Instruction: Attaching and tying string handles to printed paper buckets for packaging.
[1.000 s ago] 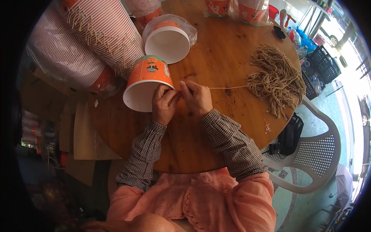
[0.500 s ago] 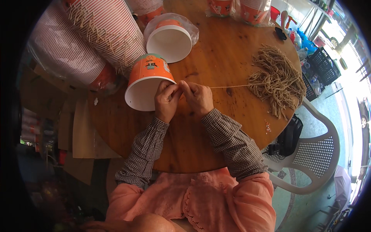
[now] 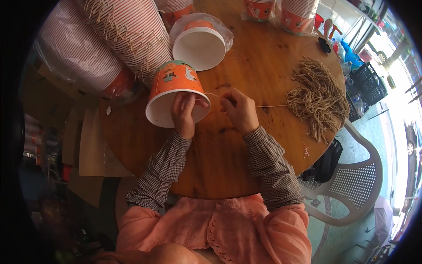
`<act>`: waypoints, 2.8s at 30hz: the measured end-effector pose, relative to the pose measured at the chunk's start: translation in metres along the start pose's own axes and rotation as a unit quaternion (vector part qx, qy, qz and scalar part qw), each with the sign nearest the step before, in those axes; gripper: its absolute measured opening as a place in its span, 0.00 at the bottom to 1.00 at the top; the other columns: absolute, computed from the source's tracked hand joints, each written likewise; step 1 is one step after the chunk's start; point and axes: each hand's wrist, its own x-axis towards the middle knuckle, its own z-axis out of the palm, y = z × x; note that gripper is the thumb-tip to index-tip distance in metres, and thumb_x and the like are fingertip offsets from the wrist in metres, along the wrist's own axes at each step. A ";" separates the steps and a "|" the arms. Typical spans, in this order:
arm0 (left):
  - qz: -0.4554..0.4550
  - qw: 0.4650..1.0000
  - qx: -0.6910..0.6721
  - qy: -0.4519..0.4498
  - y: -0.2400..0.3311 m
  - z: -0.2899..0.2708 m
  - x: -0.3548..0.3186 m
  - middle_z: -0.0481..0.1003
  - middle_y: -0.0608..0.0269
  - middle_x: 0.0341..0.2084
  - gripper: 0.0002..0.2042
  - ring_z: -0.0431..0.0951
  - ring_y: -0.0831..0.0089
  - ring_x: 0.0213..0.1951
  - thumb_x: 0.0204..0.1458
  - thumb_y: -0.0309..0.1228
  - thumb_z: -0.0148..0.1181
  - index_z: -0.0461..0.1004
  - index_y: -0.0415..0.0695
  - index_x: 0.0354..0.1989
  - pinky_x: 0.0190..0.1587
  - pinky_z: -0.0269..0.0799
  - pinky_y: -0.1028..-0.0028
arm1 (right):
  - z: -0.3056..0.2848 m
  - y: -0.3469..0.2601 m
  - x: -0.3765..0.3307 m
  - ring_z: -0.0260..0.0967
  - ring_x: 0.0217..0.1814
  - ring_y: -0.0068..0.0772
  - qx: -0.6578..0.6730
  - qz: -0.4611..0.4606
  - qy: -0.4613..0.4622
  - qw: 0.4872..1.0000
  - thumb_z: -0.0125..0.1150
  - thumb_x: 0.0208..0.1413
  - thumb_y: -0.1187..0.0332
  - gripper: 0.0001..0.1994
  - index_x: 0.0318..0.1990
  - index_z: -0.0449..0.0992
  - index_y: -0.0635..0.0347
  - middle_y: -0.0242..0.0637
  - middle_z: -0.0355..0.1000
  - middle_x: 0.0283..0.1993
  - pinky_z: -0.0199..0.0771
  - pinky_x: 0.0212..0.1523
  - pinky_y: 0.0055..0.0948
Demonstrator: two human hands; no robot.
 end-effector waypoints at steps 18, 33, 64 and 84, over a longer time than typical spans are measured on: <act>0.161 0.936 0.314 -0.009 -0.018 -0.013 0.024 0.77 0.59 0.29 0.05 0.78 0.69 0.31 0.53 0.26 0.62 0.78 0.39 0.36 0.33 0.74 0.73 | 0.011 -0.014 -0.009 0.73 0.36 0.46 -0.127 -0.129 0.006 0.984 0.61 0.51 0.73 0.05 0.35 0.77 0.62 0.43 0.73 0.34 0.74 0.36 0.34; 0.109 0.940 0.265 -0.185 0.000 0.000 0.010 0.75 0.61 0.29 0.07 0.77 0.72 0.32 0.57 0.27 0.57 0.77 0.36 0.36 0.35 0.72 0.76 | 0.000 -0.013 -0.003 0.74 0.36 0.33 -0.141 -0.196 0.073 0.968 0.64 0.51 0.74 0.07 0.39 0.80 0.58 0.36 0.72 0.38 0.74 0.35 0.28; -0.046 0.988 0.106 -0.105 -0.015 -0.009 0.013 0.75 0.69 0.25 0.07 0.74 0.85 0.26 0.58 0.29 0.59 0.76 0.38 0.40 0.29 0.71 0.83 | -0.006 -0.027 -0.005 0.70 0.31 0.32 -0.091 -0.195 0.147 0.966 0.59 0.57 0.74 0.02 0.36 0.73 0.61 0.36 0.69 0.34 0.72 0.30 0.28; -0.196 0.970 0.025 -0.139 0.006 0.003 0.003 0.71 0.71 0.24 0.07 0.67 0.86 0.26 0.59 0.29 0.57 0.76 0.38 0.39 0.27 0.60 0.86 | 0.000 -0.014 -0.002 0.69 0.36 0.25 -0.027 -0.149 0.018 0.988 0.64 0.53 0.73 0.06 0.38 0.79 0.60 0.33 0.70 0.37 0.70 0.36 0.24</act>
